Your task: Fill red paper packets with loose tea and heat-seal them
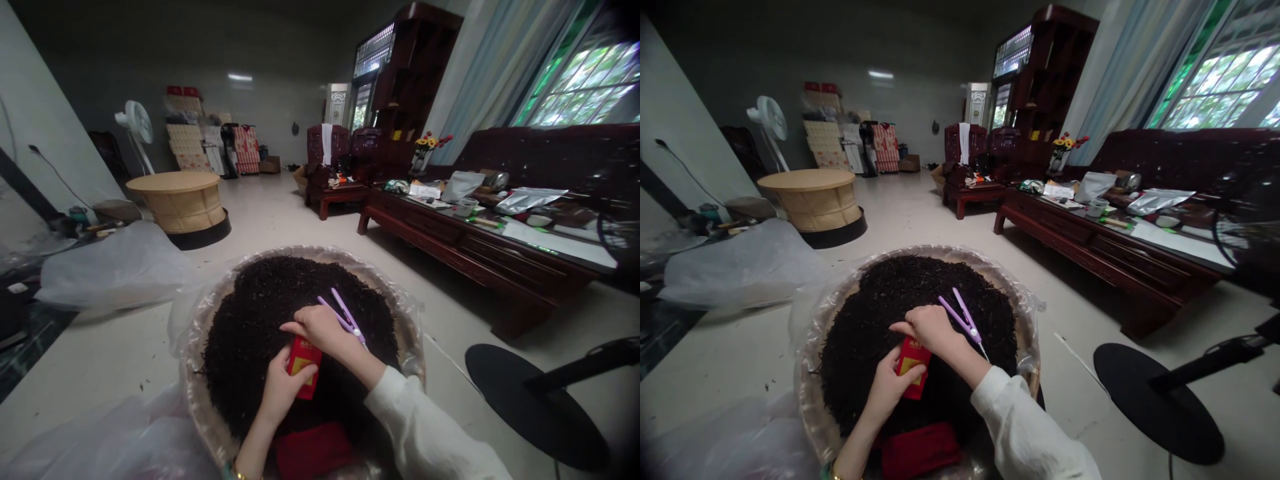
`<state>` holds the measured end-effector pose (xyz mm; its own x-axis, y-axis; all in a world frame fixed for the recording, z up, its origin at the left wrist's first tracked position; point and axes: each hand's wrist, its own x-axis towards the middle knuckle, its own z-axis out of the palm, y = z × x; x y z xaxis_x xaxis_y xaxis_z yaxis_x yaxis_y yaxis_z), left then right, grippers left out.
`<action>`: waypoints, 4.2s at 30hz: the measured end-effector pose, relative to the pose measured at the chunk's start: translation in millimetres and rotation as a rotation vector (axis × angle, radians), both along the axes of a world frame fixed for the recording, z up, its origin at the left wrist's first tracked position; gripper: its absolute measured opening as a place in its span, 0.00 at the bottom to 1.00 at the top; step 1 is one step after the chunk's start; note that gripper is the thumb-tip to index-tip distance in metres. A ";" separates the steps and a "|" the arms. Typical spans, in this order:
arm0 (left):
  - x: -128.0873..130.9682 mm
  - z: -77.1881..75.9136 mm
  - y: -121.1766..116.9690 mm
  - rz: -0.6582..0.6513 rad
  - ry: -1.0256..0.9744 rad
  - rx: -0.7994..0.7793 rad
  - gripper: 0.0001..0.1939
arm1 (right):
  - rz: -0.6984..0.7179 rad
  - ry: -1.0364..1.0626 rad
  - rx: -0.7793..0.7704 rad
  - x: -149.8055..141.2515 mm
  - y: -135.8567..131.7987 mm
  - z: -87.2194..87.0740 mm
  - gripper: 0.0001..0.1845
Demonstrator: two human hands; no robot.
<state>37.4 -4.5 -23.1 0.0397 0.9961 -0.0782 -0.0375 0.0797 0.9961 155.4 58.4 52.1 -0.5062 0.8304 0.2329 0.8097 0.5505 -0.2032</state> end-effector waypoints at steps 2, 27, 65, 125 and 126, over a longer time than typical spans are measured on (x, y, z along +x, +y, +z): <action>-2.7 -0.7 1.4 -0.044 0.008 -0.025 0.20 | -0.004 0.008 0.006 0.8 2.7 -4.7 0.25; 4.2 4.3 8.0 -0.120 -0.168 -0.203 0.26 | -0.053 0.140 -0.162 -3.7 0.5 -22.6 0.27; 1.9 14.3 3.3 -0.008 -0.266 -0.125 0.25 | 0.163 0.681 -0.894 79.2 -9.8 -3.4 0.28; -3.5 14.7 -0.3 -0.253 -0.216 -0.290 0.28 | 0.031 0.420 -0.383 47.6 -23.6 -12.8 0.09; -3.4 12.8 -1.4 -0.259 -0.200 -0.286 0.27 | 0.030 0.422 -0.380 47.2 -23.9 -13.1 0.09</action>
<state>34.0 -5.9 -10.3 0.3277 0.8907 -0.3149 -0.1703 0.3836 0.9077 202.6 34.5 39.0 -0.4586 0.8820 0.1082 0.6003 0.3973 -0.6941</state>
